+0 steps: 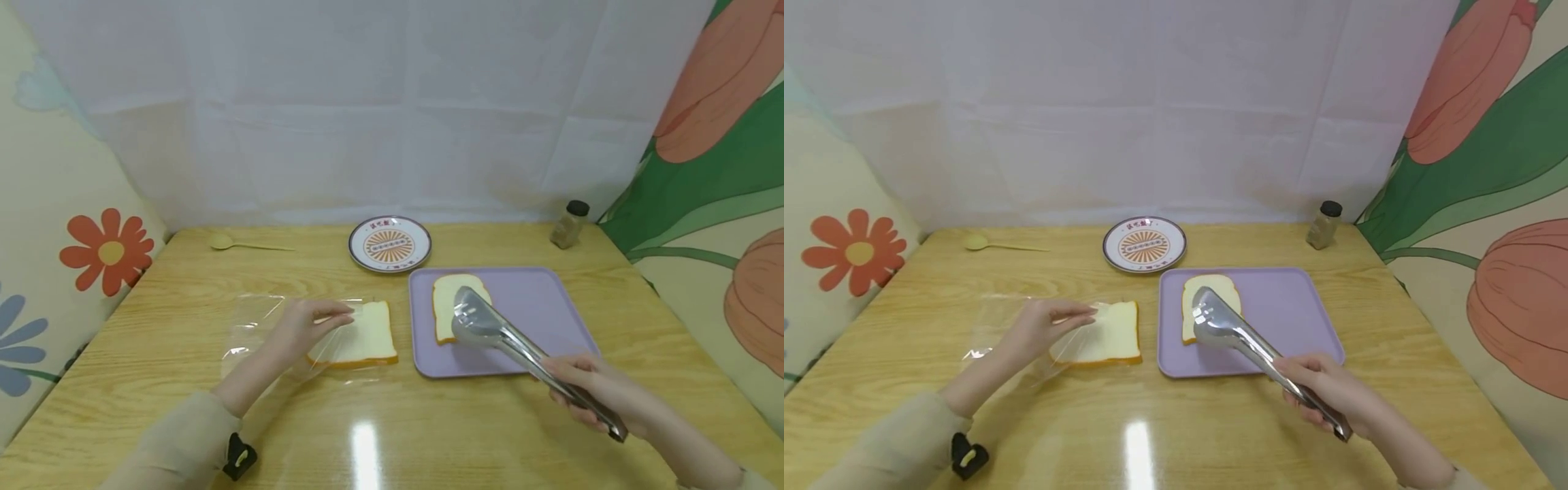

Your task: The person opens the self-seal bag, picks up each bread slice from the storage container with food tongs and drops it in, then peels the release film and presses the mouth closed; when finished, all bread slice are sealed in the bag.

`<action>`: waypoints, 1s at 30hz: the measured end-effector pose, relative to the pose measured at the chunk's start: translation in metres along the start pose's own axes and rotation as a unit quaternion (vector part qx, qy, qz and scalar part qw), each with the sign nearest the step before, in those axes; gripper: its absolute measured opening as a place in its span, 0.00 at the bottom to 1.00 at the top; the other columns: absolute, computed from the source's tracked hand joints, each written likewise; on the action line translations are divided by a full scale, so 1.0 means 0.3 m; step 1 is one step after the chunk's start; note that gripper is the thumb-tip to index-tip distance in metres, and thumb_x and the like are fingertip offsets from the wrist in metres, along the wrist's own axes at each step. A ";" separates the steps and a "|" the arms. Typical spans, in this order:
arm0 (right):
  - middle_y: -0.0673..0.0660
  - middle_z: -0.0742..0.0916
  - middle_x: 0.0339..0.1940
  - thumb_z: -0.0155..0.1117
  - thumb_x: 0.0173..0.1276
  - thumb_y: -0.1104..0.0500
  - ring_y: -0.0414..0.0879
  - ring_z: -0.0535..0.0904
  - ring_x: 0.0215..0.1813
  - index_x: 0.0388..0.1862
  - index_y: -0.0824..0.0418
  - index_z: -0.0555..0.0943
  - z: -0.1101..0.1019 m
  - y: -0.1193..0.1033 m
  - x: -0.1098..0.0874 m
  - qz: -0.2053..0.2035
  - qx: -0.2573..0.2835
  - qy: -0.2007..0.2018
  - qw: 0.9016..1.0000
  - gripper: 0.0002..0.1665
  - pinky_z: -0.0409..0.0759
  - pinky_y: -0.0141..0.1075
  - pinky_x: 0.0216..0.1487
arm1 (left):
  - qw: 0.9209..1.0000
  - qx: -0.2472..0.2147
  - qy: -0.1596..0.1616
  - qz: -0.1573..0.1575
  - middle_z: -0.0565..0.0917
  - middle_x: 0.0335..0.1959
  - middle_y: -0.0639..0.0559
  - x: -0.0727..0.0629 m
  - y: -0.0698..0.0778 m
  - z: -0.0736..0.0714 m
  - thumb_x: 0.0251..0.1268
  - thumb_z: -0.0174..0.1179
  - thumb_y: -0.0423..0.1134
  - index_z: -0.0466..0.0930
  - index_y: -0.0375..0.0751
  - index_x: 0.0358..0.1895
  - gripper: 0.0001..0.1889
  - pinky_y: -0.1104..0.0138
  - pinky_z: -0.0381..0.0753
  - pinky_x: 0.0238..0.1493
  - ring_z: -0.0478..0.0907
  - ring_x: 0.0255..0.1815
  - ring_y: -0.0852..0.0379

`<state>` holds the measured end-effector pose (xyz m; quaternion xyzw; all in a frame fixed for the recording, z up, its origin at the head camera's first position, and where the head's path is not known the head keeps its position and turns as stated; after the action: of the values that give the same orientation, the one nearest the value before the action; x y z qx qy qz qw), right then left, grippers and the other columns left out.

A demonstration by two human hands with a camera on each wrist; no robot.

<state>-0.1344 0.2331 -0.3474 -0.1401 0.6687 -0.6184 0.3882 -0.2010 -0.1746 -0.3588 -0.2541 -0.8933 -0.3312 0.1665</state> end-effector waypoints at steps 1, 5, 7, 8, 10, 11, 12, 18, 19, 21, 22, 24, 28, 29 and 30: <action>0.44 0.80 0.23 0.39 0.78 0.52 0.29 0.70 0.15 0.42 0.60 0.79 -0.005 0.008 -0.016 0.003 0.008 -0.001 1.000 0.21 0.69 0.21 0.14 | 1.000 -0.003 -0.002 -0.002 0.88 0.36 0.44 0.000 0.001 0.000 0.54 0.67 0.33 0.87 0.37 0.37 0.07 0.61 0.86 0.43 0.86 0.40 0.48; 0.44 0.81 0.26 0.37 0.79 0.52 0.30 0.71 0.16 0.51 0.60 0.78 -0.021 0.046 -0.067 0.020 0.025 0.007 0.999 0.22 0.69 0.22 0.15 | 1.000 -0.014 -0.006 -0.007 0.88 0.36 0.44 0.001 0.003 0.003 0.55 0.66 0.34 0.87 0.36 0.38 0.07 0.61 0.85 0.43 0.86 0.40 0.48; 0.44 0.82 0.26 0.37 0.79 0.51 0.30 0.71 0.16 0.51 0.61 0.78 -0.024 0.065 -0.081 0.029 0.024 0.015 0.999 0.23 0.69 0.22 0.15 | 1.000 -0.018 -0.006 -0.008 0.88 0.36 0.44 0.000 0.000 0.005 0.56 0.66 0.34 0.86 0.36 0.38 0.07 0.60 0.86 0.43 0.86 0.40 0.48; 0.44 0.82 0.26 0.37 0.79 0.51 0.31 0.71 0.16 0.51 0.61 0.78 -0.024 0.074 -0.085 0.033 0.023 0.020 0.999 0.23 0.69 0.22 0.15 | 1.000 -0.019 -0.006 -0.008 0.88 0.36 0.44 -0.001 -0.002 0.005 0.57 0.65 0.34 0.86 0.36 0.38 0.07 0.60 0.86 0.43 0.86 0.40 0.48; 0.45 0.82 0.25 0.38 0.79 0.51 0.31 0.71 0.15 0.51 0.62 0.78 -0.022 0.089 -0.090 0.041 0.024 0.026 0.999 0.23 0.69 0.22 0.15 | 1.000 -0.018 -0.005 -0.010 0.88 0.36 0.44 -0.001 -0.005 0.007 0.58 0.65 0.34 0.87 0.37 0.38 0.07 0.60 0.86 0.43 0.86 0.40 0.48; 0.45 0.82 0.25 0.38 0.78 0.50 0.31 0.71 0.15 0.51 0.61 0.79 -0.020 0.095 -0.090 0.046 0.025 0.027 0.998 0.23 0.70 0.22 0.15 | 1.000 -0.017 -0.004 -0.011 0.88 0.36 0.44 -0.001 -0.006 0.007 0.59 0.64 0.34 0.87 0.36 0.38 0.07 0.60 0.86 0.43 0.86 0.40 0.47; 0.45 0.81 0.25 0.39 0.78 0.50 0.31 0.70 0.15 0.51 0.62 0.79 -0.018 0.100 -0.089 0.048 0.025 0.028 0.998 0.23 0.70 0.22 0.16 | 1.000 -0.018 -0.003 -0.013 0.88 0.37 0.44 -0.001 -0.008 0.007 0.59 0.64 0.34 0.86 0.36 0.38 0.07 0.59 0.86 0.43 0.86 0.40 0.47; 0.44 0.81 0.24 0.39 0.78 0.49 0.30 0.70 0.15 0.51 0.66 0.77 -0.005 0.107 -0.070 0.055 0.033 0.022 0.998 0.25 0.70 0.21 0.15 | 0.999 -0.021 -0.005 -0.027 0.87 0.38 0.43 -0.003 -0.010 0.005 0.62 0.62 0.33 0.86 0.36 0.40 0.07 0.57 0.85 0.43 0.85 0.42 0.46; 0.44 0.81 0.24 0.40 0.78 0.49 0.30 0.70 0.15 0.51 0.67 0.77 -0.002 0.107 -0.066 0.056 0.032 0.021 0.998 0.25 0.69 0.21 0.15 | 0.999 -0.018 -0.005 -0.029 0.87 0.38 0.43 -0.003 -0.010 0.004 0.62 0.61 0.34 0.86 0.36 0.40 0.08 0.57 0.85 0.43 0.85 0.42 0.46; 0.44 0.81 0.24 0.40 0.78 0.48 0.30 0.70 0.15 0.51 0.68 0.76 0.003 0.105 -0.057 0.057 0.026 0.021 0.998 0.26 0.69 0.21 0.15 | 0.999 -0.016 -0.007 -0.031 0.88 0.38 0.44 -0.004 -0.010 0.005 0.62 0.61 0.34 0.86 0.37 0.40 0.08 0.57 0.85 0.44 0.85 0.42 0.46; 0.45 0.81 0.23 0.40 0.78 0.48 0.30 0.69 0.15 0.51 0.69 0.76 0.006 0.104 -0.053 0.057 0.023 0.021 0.998 0.27 0.69 0.21 0.15 | 0.999 -0.015 -0.007 -0.032 0.88 0.38 0.44 -0.005 -0.010 0.005 0.62 0.61 0.34 0.86 0.37 0.40 0.08 0.57 0.85 0.44 0.85 0.42 0.46; 0.45 0.81 0.23 0.41 0.77 0.48 0.30 0.69 0.15 0.50 0.70 0.76 0.011 0.102 -0.043 0.056 0.015 0.023 0.998 0.27 0.69 0.21 0.14 | 0.999 -0.016 -0.007 -0.034 0.88 0.38 0.44 -0.006 -0.012 0.006 0.62 0.61 0.34 0.86 0.37 0.40 0.07 0.57 0.85 0.44 0.85 0.42 0.47; 0.45 0.80 0.21 0.42 0.77 0.47 0.30 0.69 0.14 0.48 0.71 0.75 0.019 0.095 -0.027 0.058 0.002 0.035 0.998 0.27 0.68 0.21 0.13 | 0.999 -0.025 0.000 -0.038 0.88 0.38 0.44 -0.006 -0.011 0.004 0.61 0.62 0.33 0.86 0.36 0.40 0.07 0.57 0.85 0.43 0.85 0.42 0.48; 0.45 0.80 0.21 0.42 0.77 0.47 0.30 0.68 0.14 0.48 0.71 0.75 0.021 0.093 -0.024 0.060 -0.001 0.039 0.997 0.28 0.68 0.21 0.13 | 0.999 -0.028 0.003 -0.037 0.88 0.37 0.44 -0.006 -0.009 0.003 0.61 0.62 0.32 0.86 0.36 0.40 0.07 0.57 0.85 0.43 0.85 0.41 0.48; 0.45 0.79 0.21 0.42 0.76 0.46 0.30 0.68 0.13 0.48 0.71 0.75 0.023 0.091 -0.022 0.060 -0.004 0.043 0.997 0.28 0.68 0.21 0.12 | 0.999 -0.030 0.006 -0.037 0.88 0.37 0.44 -0.006 -0.008 0.001 0.61 0.62 0.32 0.86 0.36 0.40 0.07 0.57 0.85 0.43 0.85 0.41 0.48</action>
<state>-0.1172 0.2378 -0.3702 -0.0751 0.6946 -0.5967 0.3947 -0.2010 -0.1765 -0.3611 -0.2238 -0.8907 -0.3653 0.1523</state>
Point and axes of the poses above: each hand's wrist, its own x-axis towards the middle knuckle, its own z-axis out of the palm, y = z × x, the point moved 3 cm from there along x, towards the middle knuckle
